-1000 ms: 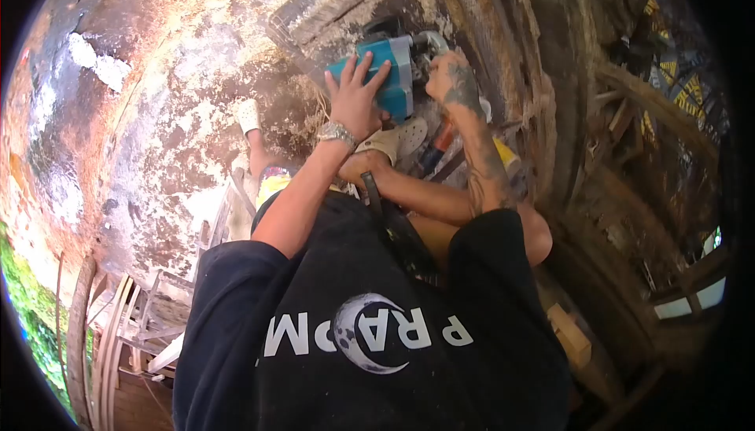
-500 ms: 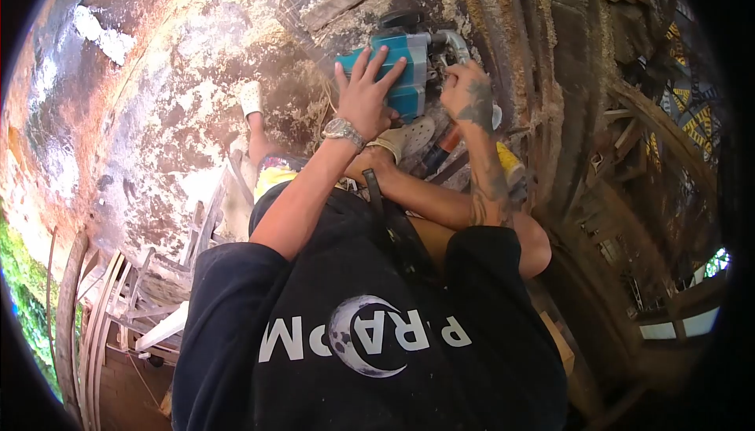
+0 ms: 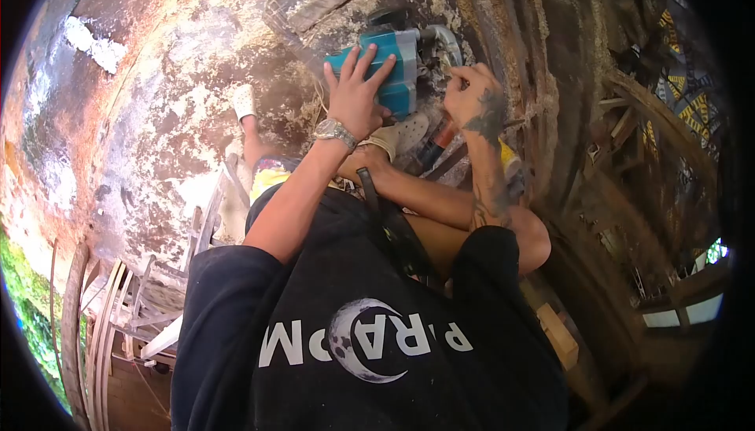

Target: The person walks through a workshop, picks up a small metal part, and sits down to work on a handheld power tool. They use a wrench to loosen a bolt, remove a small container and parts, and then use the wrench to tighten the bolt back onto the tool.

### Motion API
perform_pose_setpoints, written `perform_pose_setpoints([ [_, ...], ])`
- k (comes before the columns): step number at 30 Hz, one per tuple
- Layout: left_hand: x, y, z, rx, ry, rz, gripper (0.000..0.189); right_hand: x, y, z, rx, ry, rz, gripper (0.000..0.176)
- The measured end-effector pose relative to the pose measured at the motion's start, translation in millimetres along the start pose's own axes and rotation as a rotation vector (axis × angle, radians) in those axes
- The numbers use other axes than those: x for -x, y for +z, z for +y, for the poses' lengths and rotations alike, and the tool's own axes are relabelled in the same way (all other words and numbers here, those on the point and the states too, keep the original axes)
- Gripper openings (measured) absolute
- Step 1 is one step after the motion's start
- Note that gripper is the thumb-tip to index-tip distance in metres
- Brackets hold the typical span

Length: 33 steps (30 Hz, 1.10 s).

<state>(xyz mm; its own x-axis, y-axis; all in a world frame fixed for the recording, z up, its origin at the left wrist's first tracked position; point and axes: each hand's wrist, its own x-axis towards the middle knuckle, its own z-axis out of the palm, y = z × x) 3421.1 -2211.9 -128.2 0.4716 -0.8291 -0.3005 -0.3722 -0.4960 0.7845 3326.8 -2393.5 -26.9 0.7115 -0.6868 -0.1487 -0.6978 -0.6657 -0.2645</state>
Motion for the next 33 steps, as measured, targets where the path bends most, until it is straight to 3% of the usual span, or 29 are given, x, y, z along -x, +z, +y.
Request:
perform_pose_setpoints([
  [8,-1,0,-1,-0.010,0.000,0.006,0.116,-19,37,31,0.048,-0.015,-0.145,0.018],
  [11,0,1,0,-0.009,-0.004,0.006,0.116,-21,23,20,0.130,-0.098,-0.112,0.017],
  [14,0,1,-1,-0.016,0.004,0.014,0.116,-31,-1,7,0.084,0.001,-0.100,0.017],
  [17,0,0,1,-0.011,-0.011,0.000,0.116,-42,-6,3,0.123,-0.065,-0.115,0.016],
  [22,-4,-3,-2,-0.013,0.004,0.023,0.116,-48,32,27,0.161,-0.008,-0.353,0.018],
  [31,2,2,-1,-0.017,-0.001,0.005,0.116,-29,36,19,0.124,-0.023,-0.269,0.019],
  [33,1,3,-1,-0.024,-0.002,0.007,0.115,-7,48,22,0.123,-0.048,-0.172,0.019],
])
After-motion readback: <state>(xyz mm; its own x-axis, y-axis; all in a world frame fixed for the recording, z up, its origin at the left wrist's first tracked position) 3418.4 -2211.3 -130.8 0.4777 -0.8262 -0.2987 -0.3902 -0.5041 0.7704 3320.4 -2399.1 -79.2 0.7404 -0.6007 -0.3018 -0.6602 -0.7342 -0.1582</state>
